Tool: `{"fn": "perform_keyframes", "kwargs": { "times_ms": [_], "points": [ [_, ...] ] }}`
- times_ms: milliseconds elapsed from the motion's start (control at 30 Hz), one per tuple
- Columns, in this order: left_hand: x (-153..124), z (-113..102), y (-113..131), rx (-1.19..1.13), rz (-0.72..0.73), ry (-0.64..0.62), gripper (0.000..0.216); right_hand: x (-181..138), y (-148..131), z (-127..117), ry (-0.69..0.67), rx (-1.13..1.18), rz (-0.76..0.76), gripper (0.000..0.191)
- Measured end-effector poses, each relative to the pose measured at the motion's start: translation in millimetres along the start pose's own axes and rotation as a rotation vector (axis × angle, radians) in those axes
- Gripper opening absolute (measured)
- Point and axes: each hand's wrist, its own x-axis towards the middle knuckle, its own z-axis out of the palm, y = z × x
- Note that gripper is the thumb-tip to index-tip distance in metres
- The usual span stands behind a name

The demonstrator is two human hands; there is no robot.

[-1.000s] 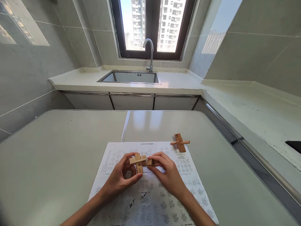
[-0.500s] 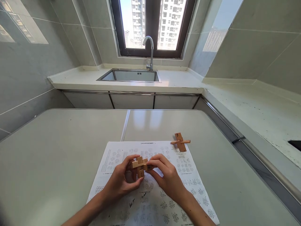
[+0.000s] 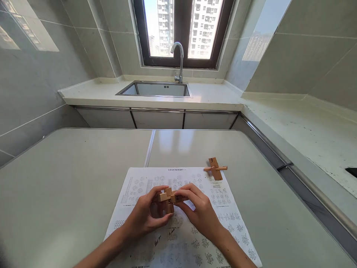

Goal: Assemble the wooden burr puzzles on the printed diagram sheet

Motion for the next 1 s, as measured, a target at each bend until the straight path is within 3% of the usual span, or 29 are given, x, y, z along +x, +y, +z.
{"fn": "perform_keyframes", "kwargs": {
  "times_ms": [433, 667, 867, 1000],
  "points": [
    [-0.3, -0.4, 1.2, 0.011, 0.013, -0.004, 0.057, 3.2, -8.5, -3.2, 0.005, -0.033, 0.030, 0.022],
    [2.8, -5.6, 7.4, 0.157, 0.121, 0.087, 0.059, 2.4, -8.9, -5.5, -0.004, -0.011, 0.066, 0.023],
    [1.0, -1.6, 8.8, -0.040, 0.050, -0.073, 0.051, -0.4, -8.2, -1.2, -0.028, 0.027, 0.089, 0.025],
    [0.0, -1.6, 9.0, -0.065, 0.027, -0.085, 0.051, 1.1, -9.2, -1.6, -0.029, 0.039, 0.112, 0.018]
  ]
}}
